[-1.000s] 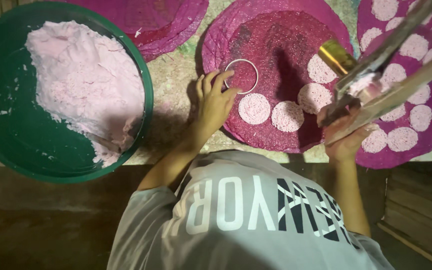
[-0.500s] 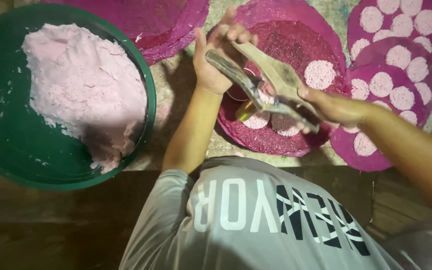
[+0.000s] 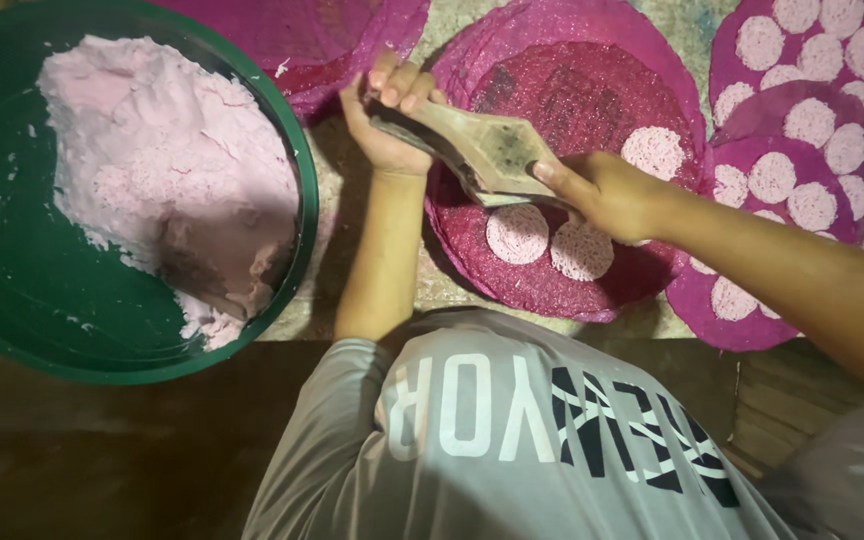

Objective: The person scoops pink dough from a green bowl using a manual press tool and forms round discs on a pink mat. The person repeatedly fills the press, releases the shaped dough onto the mat, and arranges the discs in rows.

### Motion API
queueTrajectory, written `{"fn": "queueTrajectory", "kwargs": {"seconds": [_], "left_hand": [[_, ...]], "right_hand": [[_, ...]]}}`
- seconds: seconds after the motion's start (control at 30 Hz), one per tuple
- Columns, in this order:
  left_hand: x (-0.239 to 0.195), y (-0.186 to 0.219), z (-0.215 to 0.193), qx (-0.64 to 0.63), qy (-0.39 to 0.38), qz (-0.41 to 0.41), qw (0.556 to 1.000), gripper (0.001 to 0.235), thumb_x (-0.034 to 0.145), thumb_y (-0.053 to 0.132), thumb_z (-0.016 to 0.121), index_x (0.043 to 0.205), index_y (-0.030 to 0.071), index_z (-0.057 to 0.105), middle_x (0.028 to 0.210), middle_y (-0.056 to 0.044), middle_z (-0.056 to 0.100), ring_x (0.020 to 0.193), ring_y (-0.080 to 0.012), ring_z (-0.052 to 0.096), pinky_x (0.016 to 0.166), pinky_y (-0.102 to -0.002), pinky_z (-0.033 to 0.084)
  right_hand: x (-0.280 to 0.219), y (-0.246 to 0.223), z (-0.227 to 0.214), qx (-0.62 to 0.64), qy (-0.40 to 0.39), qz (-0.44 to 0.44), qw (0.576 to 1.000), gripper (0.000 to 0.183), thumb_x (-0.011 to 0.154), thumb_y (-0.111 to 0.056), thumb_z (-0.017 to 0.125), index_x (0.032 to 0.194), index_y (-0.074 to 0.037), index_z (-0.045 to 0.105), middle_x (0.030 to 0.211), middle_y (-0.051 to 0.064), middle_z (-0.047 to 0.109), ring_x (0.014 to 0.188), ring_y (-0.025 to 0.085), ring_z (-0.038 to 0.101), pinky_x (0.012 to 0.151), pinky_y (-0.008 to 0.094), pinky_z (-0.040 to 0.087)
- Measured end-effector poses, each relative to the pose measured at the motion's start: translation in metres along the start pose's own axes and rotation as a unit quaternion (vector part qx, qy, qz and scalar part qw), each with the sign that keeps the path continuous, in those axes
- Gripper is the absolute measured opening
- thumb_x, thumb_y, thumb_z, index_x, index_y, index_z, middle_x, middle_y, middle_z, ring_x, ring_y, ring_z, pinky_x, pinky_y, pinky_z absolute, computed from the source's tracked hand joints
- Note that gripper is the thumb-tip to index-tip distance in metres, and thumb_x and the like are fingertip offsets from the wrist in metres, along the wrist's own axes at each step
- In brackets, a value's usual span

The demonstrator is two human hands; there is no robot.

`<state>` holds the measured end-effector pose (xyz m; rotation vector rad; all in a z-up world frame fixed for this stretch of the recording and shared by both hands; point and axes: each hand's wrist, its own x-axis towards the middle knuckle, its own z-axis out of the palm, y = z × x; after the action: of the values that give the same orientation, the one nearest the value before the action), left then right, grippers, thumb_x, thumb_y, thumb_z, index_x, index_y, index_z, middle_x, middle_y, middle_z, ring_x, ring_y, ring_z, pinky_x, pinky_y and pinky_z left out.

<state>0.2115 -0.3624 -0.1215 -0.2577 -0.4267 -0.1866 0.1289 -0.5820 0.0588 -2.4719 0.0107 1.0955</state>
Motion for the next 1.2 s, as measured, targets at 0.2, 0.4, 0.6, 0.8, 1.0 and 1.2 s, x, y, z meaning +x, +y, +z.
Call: {"fn": "queueTrajectory", "kwargs": {"seconds": [0.2, 0.4, 0.6, 0.8, 1.0, 1.2], "left_hand": [[0.004, -0.035, -0.022, -0.025, -0.013, 0.017, 0.999, 0.022, 0.101, 0.039, 0.053, 0.095, 0.018, 0.052, 0.082, 0.005, 0.052, 0.083, -0.0135, 0.055, 0.103, -0.042, 0.055], [0.029, -0.027, -0.022, 0.008, -0.034, 0.001, 0.999, 0.026, 0.1, 0.042, 0.051, 0.091, 0.018, 0.051, 0.078, 0.006, 0.047, 0.076, -0.0107, 0.05, 0.097, -0.04, 0.057], [0.03, 0.008, -0.007, 0.102, 0.009, -0.006, 0.995, 0.028, 0.102, 0.043, 0.047, 0.088, 0.019, 0.049, 0.072, 0.007, 0.043, 0.07, -0.0103, 0.046, 0.084, -0.036, 0.055], [0.01, 0.002, 0.0, 0.105, 0.081, 0.016, 0.991, 0.026, 0.099, 0.041, 0.047, 0.087, 0.018, 0.049, 0.071, 0.007, 0.044, 0.069, -0.0109, 0.047, 0.079, -0.036, 0.055], [0.02, -0.031, -0.002, 0.07, 0.129, 0.05, 0.988, 0.024, 0.095, 0.04, 0.046, 0.084, 0.019, 0.05, 0.07, 0.007, 0.043, 0.069, -0.0125, 0.048, 0.075, -0.035, 0.05], [0.04, -0.016, -0.006, 0.107, 0.111, 0.02, 0.988, 0.027, 0.097, 0.041, 0.044, 0.083, 0.018, 0.05, 0.068, 0.006, 0.042, 0.066, -0.0129, 0.045, 0.074, -0.035, 0.046]], "right_hand": [[-0.005, 0.019, -0.016, -0.019, -0.001, 0.056, 0.998, 0.083, 0.102, -0.066, 0.028, 0.104, 0.005, 0.072, 0.073, 0.016, 0.069, 0.072, 0.032, 0.073, 0.074, 0.048, 0.061], [0.003, 0.013, -0.017, -0.082, 0.081, 0.02, 0.993, 0.072, 0.102, -0.062, 0.031, 0.124, -0.002, 0.064, 0.077, 0.02, 0.073, 0.087, 0.033, 0.075, 0.085, 0.052, 0.054], [0.017, 0.002, 0.003, -0.017, 0.113, -0.026, 0.993, 0.064, 0.101, -0.054, 0.039, 0.12, 0.001, 0.067, 0.074, 0.021, 0.068, 0.076, 0.036, 0.072, 0.075, 0.052, 0.054], [0.014, 0.009, 0.008, -0.011, 0.061, -0.023, 0.998, 0.076, 0.107, -0.058, 0.032, 0.097, 0.007, 0.069, 0.073, 0.021, 0.067, 0.074, 0.035, 0.071, 0.078, 0.051, 0.055], [0.01, 0.018, -0.016, -0.072, 0.071, 0.008, 0.995, 0.074, 0.104, -0.063, 0.028, 0.096, -0.001, 0.069, 0.077, 0.018, 0.07, 0.075, 0.031, 0.07, 0.081, 0.054, 0.056], [0.013, 0.022, -0.009, 0.016, 0.099, -0.006, 0.995, 0.074, 0.108, -0.057, 0.03, 0.094, 0.006, 0.065, 0.073, 0.023, 0.067, 0.068, 0.036, 0.07, 0.072, 0.053, 0.058]]}}
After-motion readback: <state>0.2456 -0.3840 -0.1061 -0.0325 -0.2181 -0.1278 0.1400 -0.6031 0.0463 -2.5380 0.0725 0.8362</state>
